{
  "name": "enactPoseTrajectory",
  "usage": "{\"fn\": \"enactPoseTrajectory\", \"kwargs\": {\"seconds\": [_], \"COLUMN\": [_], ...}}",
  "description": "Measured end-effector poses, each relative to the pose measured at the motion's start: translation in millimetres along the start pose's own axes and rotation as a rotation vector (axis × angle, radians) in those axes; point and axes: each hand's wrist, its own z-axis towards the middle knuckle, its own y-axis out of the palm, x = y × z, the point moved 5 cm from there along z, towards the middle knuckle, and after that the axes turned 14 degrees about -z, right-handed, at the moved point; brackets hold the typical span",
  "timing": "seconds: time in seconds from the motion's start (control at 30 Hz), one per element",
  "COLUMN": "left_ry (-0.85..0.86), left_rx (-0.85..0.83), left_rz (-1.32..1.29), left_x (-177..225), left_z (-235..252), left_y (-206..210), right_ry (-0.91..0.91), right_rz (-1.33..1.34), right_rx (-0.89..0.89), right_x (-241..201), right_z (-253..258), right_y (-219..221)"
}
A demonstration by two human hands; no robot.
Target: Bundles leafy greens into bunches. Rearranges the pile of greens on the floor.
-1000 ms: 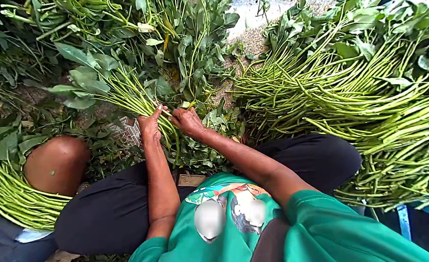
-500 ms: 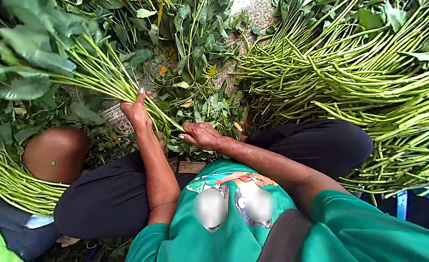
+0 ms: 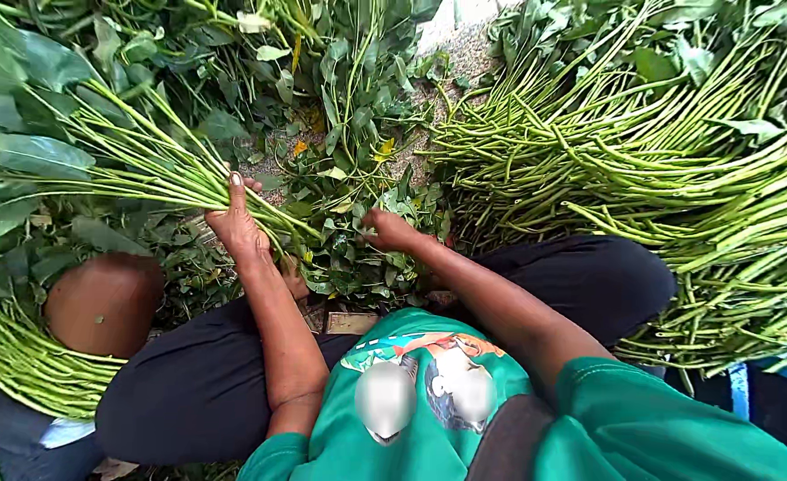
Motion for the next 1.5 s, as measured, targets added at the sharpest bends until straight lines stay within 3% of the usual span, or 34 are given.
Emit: {"fn": "enactPoseTrajectory", "kwargs": {"seconds": [0.1,0.2,0.37,0.43,0.57,0.67,0.9,1.0,1.17,1.23,1.3,1.43,1.5], "left_ry": [-0.236,-0.348,-0.046,-0.073,-0.317,-0.332,-0.369,-0.348,-0.434,-0.481,-0.502,-0.471,-0.444], "left_rx": [-0.073,-0.094,-0.044,-0.053,-0.131,-0.092,-0.046,0.007,0.066,0.064,0.048,-0.037,-0.016], "left_rz": [-0.243,-0.304,-0.202,-0.260,-0.208,-0.105,0.011,0.155,0.151,0.127,0.118,0.190,0.179], "left_x": [-35.7,-41.3,-47.1,-51.9,-59.2,-64.6,-77.8,-73.5,-84.6,-86.1,-90.9,-100.9,-103.0], "left_z": [16.1,9.0,21.6,25.3,14.0,11.1,12.5,10.3,11.3,8.6,6.6,-6.2,-5.5], "left_y": [5.2,13.2,8.5,8.2,17.3,16.6,15.1,6.8,0.4,3.1,6.5,9.3,12.0], "right_ry": [0.107,0.245,0.398,0.353,0.244,0.120,-0.177,-0.324,-0.362,-0.241,-0.096,0.097,0.140], "right_rz": [0.406,0.840,0.976,0.900,0.419,0.223,0.006,-0.064,-0.091,0.008,0.284,0.955,1.074], "right_rx": [0.295,0.270,0.235,0.286,0.428,0.523,0.510,0.641,0.653,0.502,0.343,0.380,0.481], "right_x": [3.5,15.0,30.4,29.5,24.8,6.0,-44.3,-44.7,-42.7,-37.4,-34.4,-47.2,-54.2], "right_z": [49.6,101.3,140.2,132.4,92.2,52.6,7.8,8.0,1.4,6.7,17.3,50.1,63.3], "right_y": [-52.9,-62.7,-45.2,-51.8,-64.6,-52.3,4.7,13.6,8.6,10.2,2.4,-17.8,-24.9]}}
